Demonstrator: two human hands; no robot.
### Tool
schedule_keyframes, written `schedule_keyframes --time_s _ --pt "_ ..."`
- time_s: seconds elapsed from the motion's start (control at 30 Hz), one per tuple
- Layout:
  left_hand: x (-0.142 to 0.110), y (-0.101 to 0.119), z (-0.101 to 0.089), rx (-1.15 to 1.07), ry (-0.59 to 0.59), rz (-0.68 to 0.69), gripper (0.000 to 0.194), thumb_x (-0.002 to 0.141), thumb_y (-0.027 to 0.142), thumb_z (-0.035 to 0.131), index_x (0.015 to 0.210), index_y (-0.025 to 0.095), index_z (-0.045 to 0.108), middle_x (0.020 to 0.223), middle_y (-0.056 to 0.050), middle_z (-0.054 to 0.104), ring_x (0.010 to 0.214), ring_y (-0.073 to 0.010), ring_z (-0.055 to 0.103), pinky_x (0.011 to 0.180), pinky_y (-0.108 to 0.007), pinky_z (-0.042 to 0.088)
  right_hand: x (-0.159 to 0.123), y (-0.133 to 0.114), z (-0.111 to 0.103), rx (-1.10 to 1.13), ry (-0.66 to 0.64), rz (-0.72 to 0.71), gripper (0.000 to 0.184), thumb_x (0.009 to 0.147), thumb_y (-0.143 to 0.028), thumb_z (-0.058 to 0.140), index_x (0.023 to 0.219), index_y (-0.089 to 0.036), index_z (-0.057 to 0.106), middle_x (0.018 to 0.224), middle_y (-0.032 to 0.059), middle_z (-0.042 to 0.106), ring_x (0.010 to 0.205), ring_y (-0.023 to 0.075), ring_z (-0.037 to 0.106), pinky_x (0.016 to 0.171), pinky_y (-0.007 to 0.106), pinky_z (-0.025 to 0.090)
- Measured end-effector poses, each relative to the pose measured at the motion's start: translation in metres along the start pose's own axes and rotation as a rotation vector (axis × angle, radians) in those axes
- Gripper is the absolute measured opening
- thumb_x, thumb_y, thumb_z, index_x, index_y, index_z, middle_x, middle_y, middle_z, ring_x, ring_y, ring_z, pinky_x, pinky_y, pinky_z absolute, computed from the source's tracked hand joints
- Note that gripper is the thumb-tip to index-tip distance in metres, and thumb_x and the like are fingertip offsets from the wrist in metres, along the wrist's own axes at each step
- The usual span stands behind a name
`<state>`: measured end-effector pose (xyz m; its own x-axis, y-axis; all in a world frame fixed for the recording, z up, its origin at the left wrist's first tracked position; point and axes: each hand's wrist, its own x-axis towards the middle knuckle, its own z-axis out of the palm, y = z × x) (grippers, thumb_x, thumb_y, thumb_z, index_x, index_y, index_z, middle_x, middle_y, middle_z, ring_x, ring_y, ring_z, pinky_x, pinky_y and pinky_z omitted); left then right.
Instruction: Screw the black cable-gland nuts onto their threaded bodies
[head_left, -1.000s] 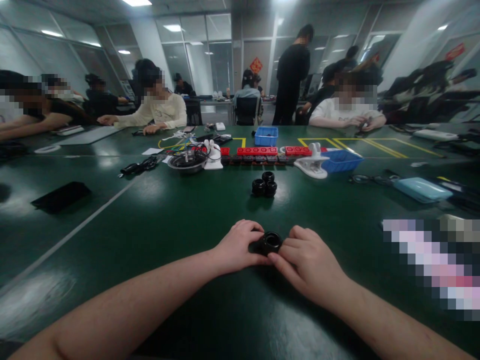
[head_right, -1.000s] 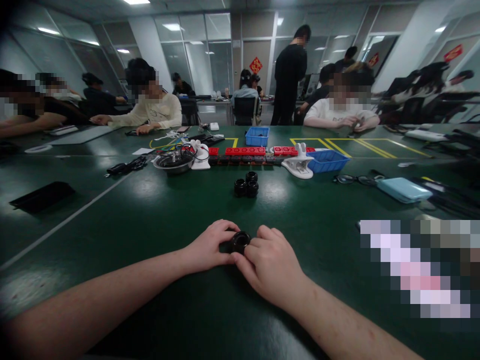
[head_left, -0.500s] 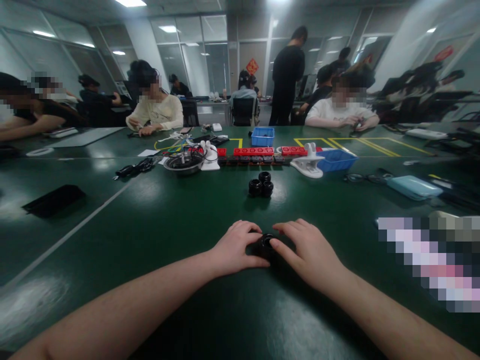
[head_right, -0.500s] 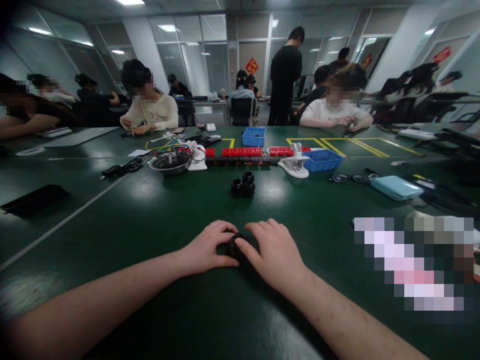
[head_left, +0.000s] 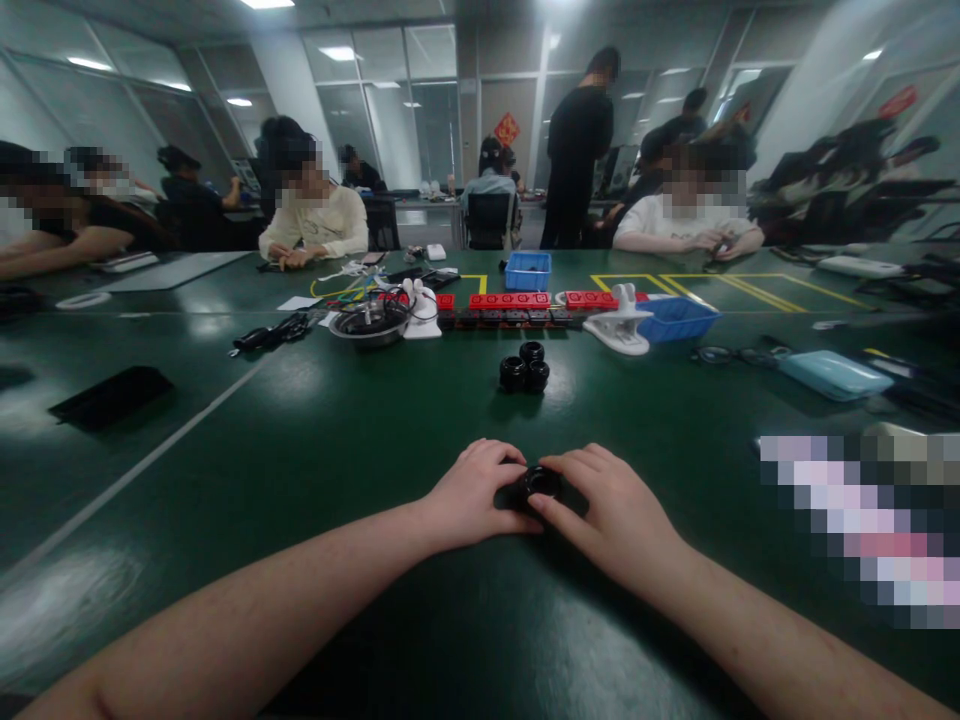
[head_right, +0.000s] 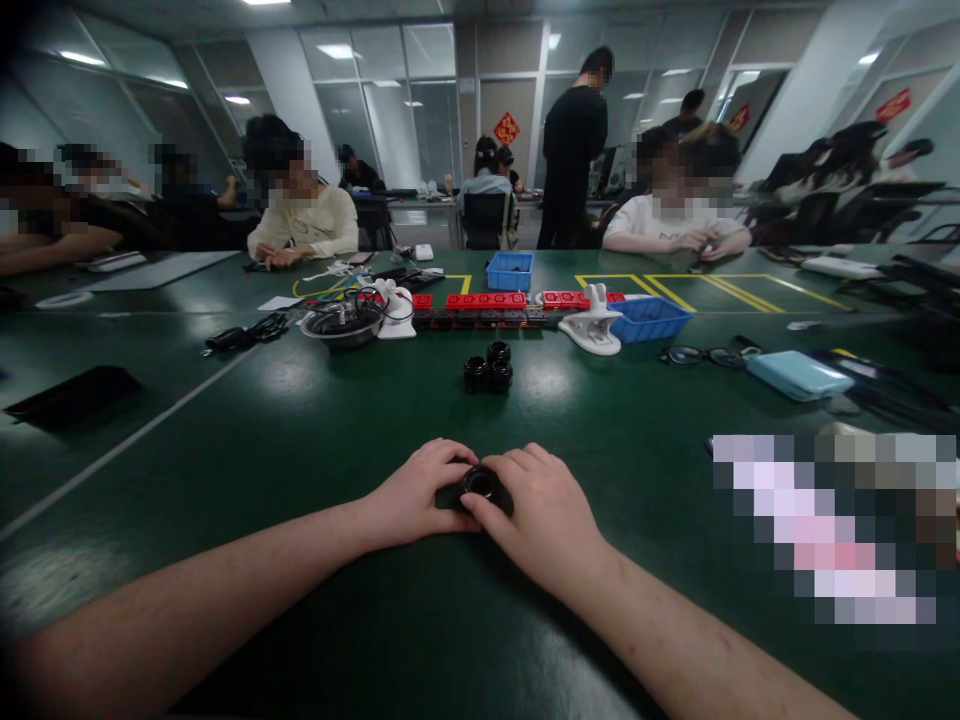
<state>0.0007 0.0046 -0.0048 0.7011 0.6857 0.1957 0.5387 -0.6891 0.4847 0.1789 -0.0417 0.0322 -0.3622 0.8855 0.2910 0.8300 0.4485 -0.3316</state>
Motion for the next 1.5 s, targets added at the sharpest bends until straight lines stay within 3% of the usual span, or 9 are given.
schedule_keyframes --time_s 1.3,1.5 --pt "-0.0001 -0.0001 -0.0015 -0.002 -0.013 0.006 0.037 0.069 0.047 0.064 0.096 0.022 0.061 0.106 -0.005 0.053 0.102 -0.022 0.046 0.092 -0.038 0.034 0.0007 -0.0003 -0.0062 0.013 -0.038 -0.02 0.023 0.072 -0.03 0.061 0.09 -0.017 0.064 0.083 0.0065 0.067 0.077 0.0208 0.055 0.065 0.034 0.047" --pt "-0.0006 0.0001 -0.0023 -0.004 -0.016 0.004 0.038 0.071 0.048 0.063 0.097 0.021 0.06 0.107 -0.005 0.052 0.103 -0.0222 0.045 0.094 -0.039 0.033 -0.0014 0.0007 -0.0042 -0.021 0.01 -0.02 0.027 0.07 -0.03 0.063 0.093 -0.017 0.063 0.081 0.0061 0.065 0.076 0.0206 0.057 0.064 0.033 0.047"
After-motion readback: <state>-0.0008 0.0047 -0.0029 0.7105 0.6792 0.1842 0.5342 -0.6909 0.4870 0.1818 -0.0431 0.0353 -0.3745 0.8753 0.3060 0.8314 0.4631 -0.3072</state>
